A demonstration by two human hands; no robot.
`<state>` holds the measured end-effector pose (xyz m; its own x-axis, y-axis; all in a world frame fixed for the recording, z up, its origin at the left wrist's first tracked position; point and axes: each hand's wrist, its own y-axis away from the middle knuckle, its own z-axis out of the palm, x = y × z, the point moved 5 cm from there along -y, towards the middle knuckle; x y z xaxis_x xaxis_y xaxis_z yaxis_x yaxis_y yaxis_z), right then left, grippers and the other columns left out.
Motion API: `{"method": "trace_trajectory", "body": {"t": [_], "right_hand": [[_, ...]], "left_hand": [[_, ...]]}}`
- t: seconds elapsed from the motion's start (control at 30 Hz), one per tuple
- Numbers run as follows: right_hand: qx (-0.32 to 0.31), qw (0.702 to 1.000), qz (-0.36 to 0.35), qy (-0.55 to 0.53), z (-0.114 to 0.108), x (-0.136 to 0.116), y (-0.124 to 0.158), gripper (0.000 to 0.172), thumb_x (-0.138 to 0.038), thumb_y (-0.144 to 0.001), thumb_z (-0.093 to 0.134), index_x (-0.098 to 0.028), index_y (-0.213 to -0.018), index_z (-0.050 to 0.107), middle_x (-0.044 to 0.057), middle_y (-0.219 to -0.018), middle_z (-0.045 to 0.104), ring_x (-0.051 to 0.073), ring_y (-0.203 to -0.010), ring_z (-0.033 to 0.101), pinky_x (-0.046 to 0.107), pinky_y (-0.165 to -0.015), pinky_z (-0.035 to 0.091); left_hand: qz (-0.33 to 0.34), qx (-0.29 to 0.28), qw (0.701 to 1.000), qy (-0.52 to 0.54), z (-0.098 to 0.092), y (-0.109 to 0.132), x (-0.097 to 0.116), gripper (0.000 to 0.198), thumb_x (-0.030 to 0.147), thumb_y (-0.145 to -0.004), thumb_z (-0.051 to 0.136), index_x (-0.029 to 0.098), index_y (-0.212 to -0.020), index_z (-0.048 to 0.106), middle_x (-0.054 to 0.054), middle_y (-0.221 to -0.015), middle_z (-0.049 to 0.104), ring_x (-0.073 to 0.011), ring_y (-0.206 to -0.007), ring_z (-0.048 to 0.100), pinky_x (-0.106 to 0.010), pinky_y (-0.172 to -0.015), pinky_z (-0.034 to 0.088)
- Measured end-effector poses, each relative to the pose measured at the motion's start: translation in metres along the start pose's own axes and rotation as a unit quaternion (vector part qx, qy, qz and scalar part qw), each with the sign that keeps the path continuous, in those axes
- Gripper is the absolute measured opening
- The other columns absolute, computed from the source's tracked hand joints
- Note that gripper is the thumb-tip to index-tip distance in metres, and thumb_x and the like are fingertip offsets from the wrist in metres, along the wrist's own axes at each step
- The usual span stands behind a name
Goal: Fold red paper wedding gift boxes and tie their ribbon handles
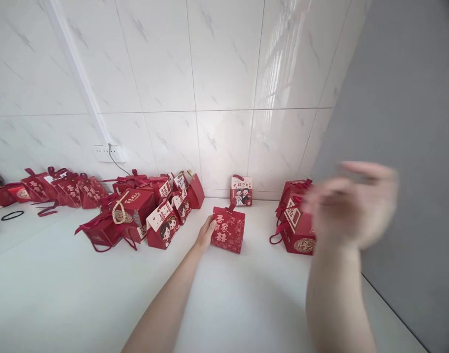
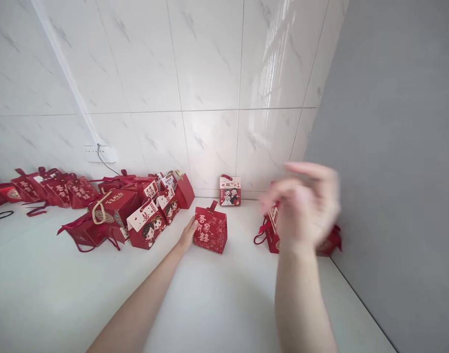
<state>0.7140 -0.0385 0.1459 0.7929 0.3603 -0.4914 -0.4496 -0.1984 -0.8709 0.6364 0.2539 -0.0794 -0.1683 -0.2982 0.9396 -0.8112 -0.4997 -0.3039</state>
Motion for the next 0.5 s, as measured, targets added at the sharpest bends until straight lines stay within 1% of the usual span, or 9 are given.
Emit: {"method": "trace_trajectory", "body": {"t": [0.03, 0.07, 0.1, 0.17, 0.23, 0.3, 0.37, 0.43, 0.5], "right_hand": [[-0.043, 0.999, 0.010, 0.011, 0.016, 0.011, 0.000, 0.026, -0.039, -0.099, 0.048, -0.027, -0.120, 0.056, 0.003, -0.084, 0.067, 0.017, -0.069, 0.065, 0.030, -0.059, 0.053], [-0.102, 0.994, 0.020, 0.036, 0.035, 0.023, 0.001, 0.025, -0.037, -0.097, 0.051, -0.028, -0.119, 0.057, 0.003, -0.088, 0.068, 0.018, -0.073, 0.067, 0.031, -0.063, 0.054], [-0.192, 0.978, 0.037, 0.072, 0.055, 0.037, 0.004, 0.025, -0.035, -0.094, 0.056, -0.027, -0.117, 0.059, 0.004, -0.096, 0.069, 0.020, -0.082, 0.068, 0.032, -0.069, 0.054], [-0.274, 0.944, 0.037, 0.178, 0.082, 0.061, 0.010, 0.033, -0.028, -0.091, 0.058, -0.024, -0.124, 0.057, 0.009, -0.119, 0.065, 0.025, -0.105, 0.064, 0.038, -0.088, 0.051], [-0.337, 0.911, 0.065, 0.228, 0.097, 0.080, 0.019, 0.041, -0.024, -0.090, 0.058, -0.022, -0.130, 0.052, 0.012, -0.127, 0.061, 0.026, -0.111, 0.061, 0.038, -0.092, 0.047], [-0.402, 0.884, 0.106, 0.211, 0.104, 0.092, 0.028, 0.045, -0.023, -0.089, 0.058, -0.022, -0.133, 0.049, 0.011, -0.122, 0.065, 0.023, -0.104, 0.064, 0.034, -0.087, 0.047], [-0.450, 0.864, 0.131, 0.182, 0.107, 0.095, 0.034, 0.035, -0.022, -0.090, 0.056, -0.023, -0.125, 0.054, 0.007, -0.106, 0.070, 0.020, -0.091, 0.065, 0.029, -0.078, 0.046], [-0.466, 0.856, 0.130, 0.182, 0.107, 0.093, 0.035, 0.021, -0.018, -0.091, 0.050, -0.023, -0.108, 0.061, 0.004, -0.088, 0.070, 0.017, -0.078, 0.063, 0.026, -0.070, 0.043], [-0.464, 0.857, 0.118, 0.191, 0.106, 0.089, 0.033, 0.019, -0.014, -0.090, 0.045, -0.022, -0.094, 0.062, 0.002, -0.078, 0.067, 0.015, -0.070, 0.059, 0.024, -0.065, 0.039]], "left_hand": [[0.008, -0.001, 1.000, -0.005, 0.002, 0.001, 0.001, 0.063, 0.064, -0.089, 0.043, 0.014, -0.125, 0.054, -0.013, -0.124, 0.065, -0.0274, -0.120, 0.058, -0.038, -0.104, 0.044], [0.016, 0.002, 1.000, -0.017, 0.002, 0.002, 0.004, 0.061, 0.064, -0.090, 0.041, 0.014, -0.124, 0.055, -0.013, -0.122, 0.066, -0.0272, -0.118, 0.059, -0.038, -0.103, 0.045], [0.024, 0.008, 0.999, -0.036, 0.002, 0.002, 0.009, 0.059, 0.063, -0.091, 0.039, 0.015, -0.122, 0.055, -0.012, -0.121, 0.066, -0.0264, -0.116, 0.060, -0.038, -0.102, 0.046], [0.037, 0.028, 0.996, -0.080, -0.002, -0.001, 0.027, 0.053, 0.059, -0.094, 0.036, 0.017, -0.122, 0.054, -0.011, -0.125, 0.064, -0.0236, -0.118, 0.060, -0.035, -0.102, 0.046], [0.053, 0.045, 0.992, -0.105, -0.008, -0.006, 0.051, 0.048, 0.053, -0.094, 0.042, 0.018, -0.125, 0.050, -0.011, -0.130, 0.061, -0.0208, -0.121, 0.058, -0.032, -0.105, 0.044], [0.073, 0.041, 0.991, -0.100, -0.012, -0.011, 0.080, 0.048, 0.049, -0.092, 0.049, 0.016, -0.127, 0.051, -0.012, -0.128, 0.063, -0.0203, -0.122, 0.058, -0.031, -0.107, 0.042], [0.075, -0.005, 0.990, -0.119, -0.010, -0.015, 0.107, 0.045, 0.048, -0.091, 0.051, 0.017, -0.122, 0.059, -0.010, -0.122, 0.067, -0.0206, -0.116, 0.061, -0.031, -0.104, 0.045], [0.074, -0.057, 0.979, -0.182, -0.006, -0.015, 0.129, 0.037, 0.046, -0.090, 0.053, 0.019, -0.108, 0.070, -0.007, -0.114, 0.071, -0.0209, -0.108, 0.065, -0.030, -0.097, 0.048], [0.071, -0.093, 0.962, -0.248, -0.001, -0.013, 0.143, 0.029, 0.041, -0.087, 0.057, 0.020, -0.095, 0.075, -0.005, -0.104, 0.074, -0.0209, -0.098, 0.067, -0.029, -0.088, 0.050]]}}
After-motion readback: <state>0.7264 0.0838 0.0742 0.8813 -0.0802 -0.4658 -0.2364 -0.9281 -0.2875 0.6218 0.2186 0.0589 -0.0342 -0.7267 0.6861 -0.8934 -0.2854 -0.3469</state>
